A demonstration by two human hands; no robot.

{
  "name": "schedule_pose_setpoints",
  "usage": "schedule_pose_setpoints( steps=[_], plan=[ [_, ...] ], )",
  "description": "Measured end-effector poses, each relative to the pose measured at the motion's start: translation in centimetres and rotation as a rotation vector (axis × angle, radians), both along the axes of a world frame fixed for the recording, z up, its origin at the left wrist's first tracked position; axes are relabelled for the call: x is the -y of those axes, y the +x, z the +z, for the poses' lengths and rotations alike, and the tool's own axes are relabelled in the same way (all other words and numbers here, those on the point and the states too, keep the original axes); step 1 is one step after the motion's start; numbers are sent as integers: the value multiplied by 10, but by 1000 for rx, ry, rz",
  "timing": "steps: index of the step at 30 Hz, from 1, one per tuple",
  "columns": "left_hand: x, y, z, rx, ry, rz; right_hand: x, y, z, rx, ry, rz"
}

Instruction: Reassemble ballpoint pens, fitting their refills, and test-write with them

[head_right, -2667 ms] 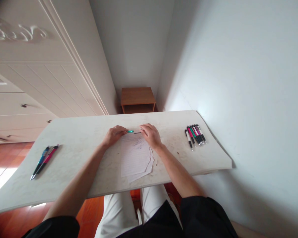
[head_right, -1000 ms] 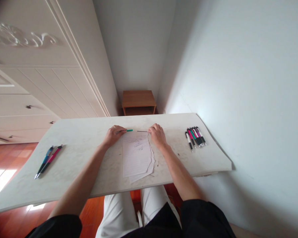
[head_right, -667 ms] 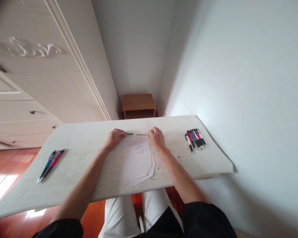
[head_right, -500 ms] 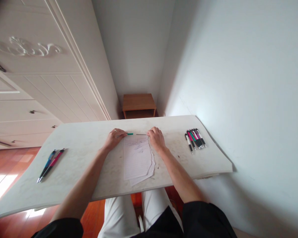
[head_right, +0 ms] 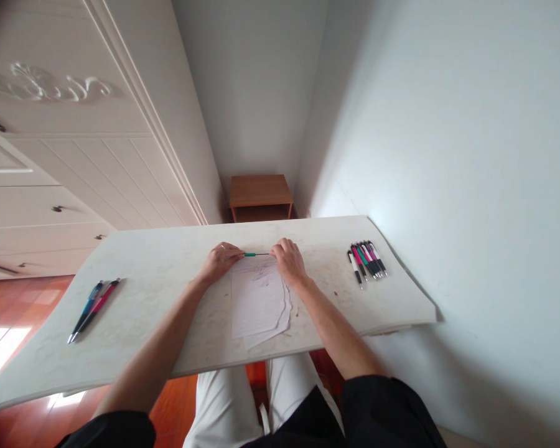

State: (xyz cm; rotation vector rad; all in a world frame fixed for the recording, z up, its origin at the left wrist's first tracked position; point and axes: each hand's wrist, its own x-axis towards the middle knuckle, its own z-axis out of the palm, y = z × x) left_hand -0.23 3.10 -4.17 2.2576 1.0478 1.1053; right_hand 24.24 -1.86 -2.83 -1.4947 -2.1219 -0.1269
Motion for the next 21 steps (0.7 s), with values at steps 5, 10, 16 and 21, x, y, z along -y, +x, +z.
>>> schedule_pose_setpoints(
  steps=[5, 10, 16, 21],
  plan=[
    [0, 0, 0, -4, -23, 12, 0, 0, -1, -8, 34, -26],
    [0, 1, 0, -11, -23, 21, 0, -1, -1, -26, 36, -22],
    [1, 2, 0, -7, -11, 14, 1, -1, 0, -44, 33, -31],
    [1, 1, 1, -26, -22, 9, 0, 0, 0, -51, 26, -30]
  ],
)
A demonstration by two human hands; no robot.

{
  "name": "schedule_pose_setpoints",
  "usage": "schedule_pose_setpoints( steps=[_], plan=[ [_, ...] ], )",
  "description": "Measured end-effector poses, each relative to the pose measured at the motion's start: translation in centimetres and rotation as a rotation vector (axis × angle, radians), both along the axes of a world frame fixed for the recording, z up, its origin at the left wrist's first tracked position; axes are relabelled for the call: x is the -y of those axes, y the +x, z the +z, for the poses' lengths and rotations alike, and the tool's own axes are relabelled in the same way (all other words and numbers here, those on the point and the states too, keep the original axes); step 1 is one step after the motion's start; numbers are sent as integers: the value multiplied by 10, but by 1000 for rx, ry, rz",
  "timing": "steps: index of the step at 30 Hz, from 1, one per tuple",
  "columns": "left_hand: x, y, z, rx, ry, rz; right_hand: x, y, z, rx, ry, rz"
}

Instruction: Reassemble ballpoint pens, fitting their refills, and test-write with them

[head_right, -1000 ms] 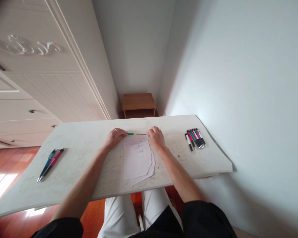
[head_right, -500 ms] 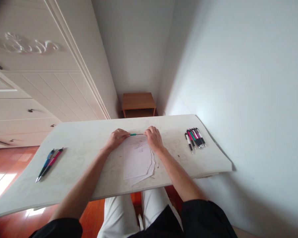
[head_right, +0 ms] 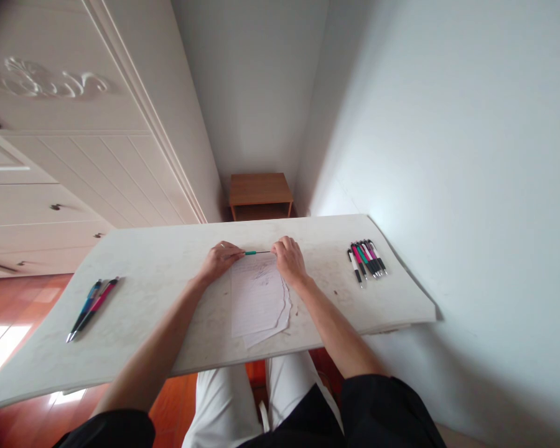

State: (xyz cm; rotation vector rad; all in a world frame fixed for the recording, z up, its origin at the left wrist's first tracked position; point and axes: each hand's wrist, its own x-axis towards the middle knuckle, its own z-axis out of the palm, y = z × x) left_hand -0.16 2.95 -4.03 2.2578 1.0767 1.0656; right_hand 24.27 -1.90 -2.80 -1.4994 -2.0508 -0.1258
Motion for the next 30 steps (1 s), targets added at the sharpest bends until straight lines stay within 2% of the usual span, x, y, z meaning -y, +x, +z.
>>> schedule_pose_setpoints(
  steps=[30],
  plan=[
    [2, 3, 2, 45, 37, -12, 2, -4, 1, -17, -28, -31]
  ],
)
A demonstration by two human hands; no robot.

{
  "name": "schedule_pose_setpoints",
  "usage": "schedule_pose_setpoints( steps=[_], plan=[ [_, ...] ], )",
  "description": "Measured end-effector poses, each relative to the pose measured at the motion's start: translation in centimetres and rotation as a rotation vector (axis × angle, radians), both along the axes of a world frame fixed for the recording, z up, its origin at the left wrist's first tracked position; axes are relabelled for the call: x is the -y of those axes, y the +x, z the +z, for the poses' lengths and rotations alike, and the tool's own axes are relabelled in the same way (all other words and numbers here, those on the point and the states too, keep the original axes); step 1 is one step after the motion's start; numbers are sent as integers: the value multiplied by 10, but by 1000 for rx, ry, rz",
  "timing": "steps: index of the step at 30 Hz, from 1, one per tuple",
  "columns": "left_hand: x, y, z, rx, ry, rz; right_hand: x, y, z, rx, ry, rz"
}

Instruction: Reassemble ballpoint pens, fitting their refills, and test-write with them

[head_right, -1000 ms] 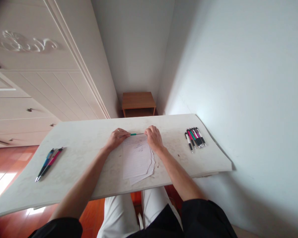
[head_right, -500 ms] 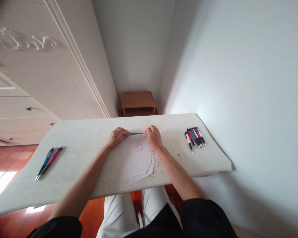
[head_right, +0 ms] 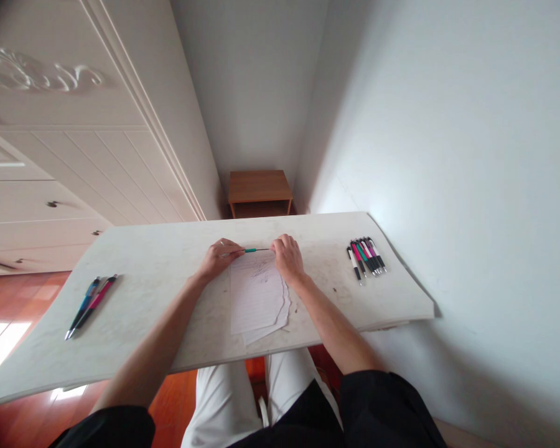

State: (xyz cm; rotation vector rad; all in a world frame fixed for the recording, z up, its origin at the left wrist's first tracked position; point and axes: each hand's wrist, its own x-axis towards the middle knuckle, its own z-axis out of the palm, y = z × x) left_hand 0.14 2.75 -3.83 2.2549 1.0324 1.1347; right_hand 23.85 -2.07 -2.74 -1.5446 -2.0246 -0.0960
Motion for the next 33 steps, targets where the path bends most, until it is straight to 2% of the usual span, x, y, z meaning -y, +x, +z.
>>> schedule_pose_setpoints(
  steps=[7, 10, 14, 17, 21, 26, 33],
  plan=[
    [-2, -1, 0, 11, -64, 14, 0, -1, -1, -131, -4, 33],
    [-4, -2, 0, 38, -84, 20, 1, 1, 4, -250, 53, 38],
    [-6, -4, -2, 62, -109, 40, -5, 21, 11, -406, 148, -44],
    [-7, -5, -3, 73, -133, 54, -11, 47, 9, -410, 63, -111],
    [-8, -6, -2, 69, -150, 75, -13, 72, 0, -326, -106, -99],
    [-7, -6, 0, 62, -156, 71, -8, 71, -3, -313, -279, -2],
    [-6, -6, 0, 54, -146, 64, -8, 66, -2, -278, -297, 57]
  ],
)
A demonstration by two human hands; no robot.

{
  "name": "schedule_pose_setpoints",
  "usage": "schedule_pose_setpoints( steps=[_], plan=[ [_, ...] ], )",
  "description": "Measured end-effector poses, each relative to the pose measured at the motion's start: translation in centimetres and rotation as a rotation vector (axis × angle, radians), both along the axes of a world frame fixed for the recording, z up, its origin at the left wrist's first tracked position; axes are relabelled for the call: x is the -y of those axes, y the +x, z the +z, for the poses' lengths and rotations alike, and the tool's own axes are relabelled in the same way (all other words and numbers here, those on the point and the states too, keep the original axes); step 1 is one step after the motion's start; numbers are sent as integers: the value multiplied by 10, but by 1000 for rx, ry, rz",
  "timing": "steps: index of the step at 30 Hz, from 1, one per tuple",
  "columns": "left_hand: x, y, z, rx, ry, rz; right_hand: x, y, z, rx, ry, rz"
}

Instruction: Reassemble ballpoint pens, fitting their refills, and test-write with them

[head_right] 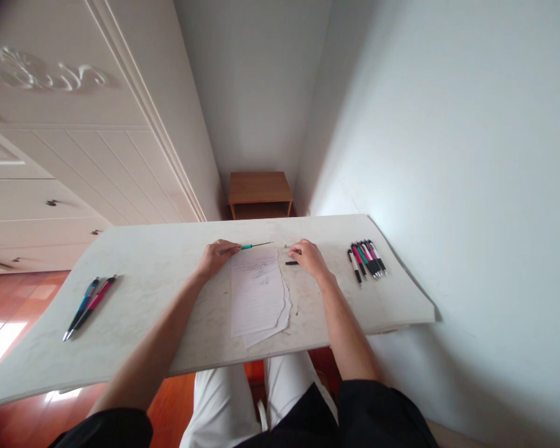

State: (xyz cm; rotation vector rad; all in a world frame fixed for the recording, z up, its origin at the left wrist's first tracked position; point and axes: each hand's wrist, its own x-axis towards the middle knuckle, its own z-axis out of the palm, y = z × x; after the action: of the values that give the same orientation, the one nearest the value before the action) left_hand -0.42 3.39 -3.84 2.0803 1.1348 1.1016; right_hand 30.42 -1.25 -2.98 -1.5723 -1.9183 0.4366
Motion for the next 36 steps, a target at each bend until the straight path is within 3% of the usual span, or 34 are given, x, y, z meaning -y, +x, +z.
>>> schedule_pose_setpoints(
  steps=[8, 13, 23, 36],
  plan=[
    [0, 0, 0, -7, 19, -17, 2, -5, 12, -97, 102, 11],
    [1, 1, 0, -28, 23, -14, 6, -13, 18, -245, 45, 33],
    [1, 1, -1, -31, 23, -31, 8, -23, 13, -199, 41, 117],
    [0, 2, -2, -23, 47, -46, 9, -26, 14, -159, 73, 110]
  ],
)
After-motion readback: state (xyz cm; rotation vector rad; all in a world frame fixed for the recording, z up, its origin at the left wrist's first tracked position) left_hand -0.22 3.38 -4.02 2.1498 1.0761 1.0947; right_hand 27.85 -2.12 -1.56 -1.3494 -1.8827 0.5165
